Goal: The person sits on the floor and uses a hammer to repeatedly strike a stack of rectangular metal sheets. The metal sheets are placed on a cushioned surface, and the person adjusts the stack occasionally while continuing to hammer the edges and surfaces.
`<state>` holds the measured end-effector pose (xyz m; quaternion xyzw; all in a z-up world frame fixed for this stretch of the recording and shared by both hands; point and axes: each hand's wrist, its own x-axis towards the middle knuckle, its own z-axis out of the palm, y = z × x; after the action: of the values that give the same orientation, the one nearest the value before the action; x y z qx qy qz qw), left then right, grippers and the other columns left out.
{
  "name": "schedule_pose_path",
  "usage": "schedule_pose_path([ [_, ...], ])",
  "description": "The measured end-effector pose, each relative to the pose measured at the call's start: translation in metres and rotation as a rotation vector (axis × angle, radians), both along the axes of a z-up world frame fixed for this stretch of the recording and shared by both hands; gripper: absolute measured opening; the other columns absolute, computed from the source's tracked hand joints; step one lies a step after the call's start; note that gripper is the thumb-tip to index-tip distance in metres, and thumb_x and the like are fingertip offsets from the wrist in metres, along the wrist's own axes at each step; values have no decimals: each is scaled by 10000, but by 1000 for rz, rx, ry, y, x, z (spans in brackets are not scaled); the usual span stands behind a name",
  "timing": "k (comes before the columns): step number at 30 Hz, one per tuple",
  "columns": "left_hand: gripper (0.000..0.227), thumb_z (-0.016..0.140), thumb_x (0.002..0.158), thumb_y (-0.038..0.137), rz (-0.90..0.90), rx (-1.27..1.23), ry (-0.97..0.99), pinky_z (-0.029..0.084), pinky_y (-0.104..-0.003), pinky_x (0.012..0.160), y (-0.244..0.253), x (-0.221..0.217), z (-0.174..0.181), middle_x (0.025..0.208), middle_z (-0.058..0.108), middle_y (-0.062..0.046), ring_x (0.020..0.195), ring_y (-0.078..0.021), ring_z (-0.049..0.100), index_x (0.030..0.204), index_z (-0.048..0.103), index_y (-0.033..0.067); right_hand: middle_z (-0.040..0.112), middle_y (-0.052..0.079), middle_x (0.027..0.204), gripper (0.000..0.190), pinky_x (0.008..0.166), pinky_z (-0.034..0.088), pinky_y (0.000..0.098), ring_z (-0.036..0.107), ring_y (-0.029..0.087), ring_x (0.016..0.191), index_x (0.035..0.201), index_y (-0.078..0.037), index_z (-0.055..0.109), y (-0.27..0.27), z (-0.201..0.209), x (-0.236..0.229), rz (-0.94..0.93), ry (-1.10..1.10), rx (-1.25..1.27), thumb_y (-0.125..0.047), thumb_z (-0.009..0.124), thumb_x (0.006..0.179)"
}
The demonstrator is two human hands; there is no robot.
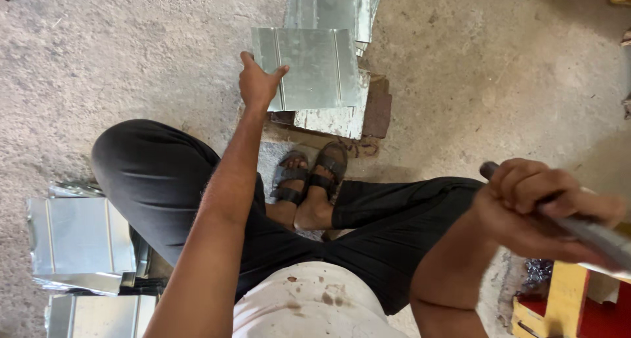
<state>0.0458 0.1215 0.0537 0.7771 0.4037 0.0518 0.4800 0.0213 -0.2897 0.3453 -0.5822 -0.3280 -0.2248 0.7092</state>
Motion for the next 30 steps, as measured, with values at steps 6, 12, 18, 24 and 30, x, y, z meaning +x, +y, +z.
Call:
schedule_pose_path([
  [6,880,908,772,398,-28,31,-30,562,-514,846,0,-1,18,1048,710,-298,987,-470,705,1361,376,19,423,-32,634,605,469,286,261,371,80,505,860,-136,487,69,-219,-51,-175,426,-409,-685,365,1085],
  [12,881,886,798,435,-51,71,-27,564,-528,822,-3,-7,20,1040,705,-313,969,-478,705,1365,364,8,441,-66,610,547,381,287,240,370,50,447,897,-118,549,51,-197,-48,7,1347,-371,-642,452,1023],
  [18,861,879,786,470,-35,97,29,559,-546,771,-9,-13,24,996,701,-300,919,-486,700,1326,384,17,404,-19,583,736,365,219,256,290,84,412,973,-126,533,16,-30,-32,11,735,158,-801,242,994],
  [24,903,865,805,502,-62,76,46,573,-533,771,-8,-9,21,979,710,-294,913,-471,714,1363,360,4,437,111,518,641,365,323,363,338,152,344,949,-100,425,36,-82,-14,-297,-215,95,-714,248,994],
  [30,931,865,791,512,-66,122,30,555,-549,773,-10,-12,18,987,706,-294,914,-481,703,1375,349,2,525,-36,690,539,522,419,253,493,75,607,901,-101,618,66,-267,-63,-72,952,-872,-580,483,1109],
])
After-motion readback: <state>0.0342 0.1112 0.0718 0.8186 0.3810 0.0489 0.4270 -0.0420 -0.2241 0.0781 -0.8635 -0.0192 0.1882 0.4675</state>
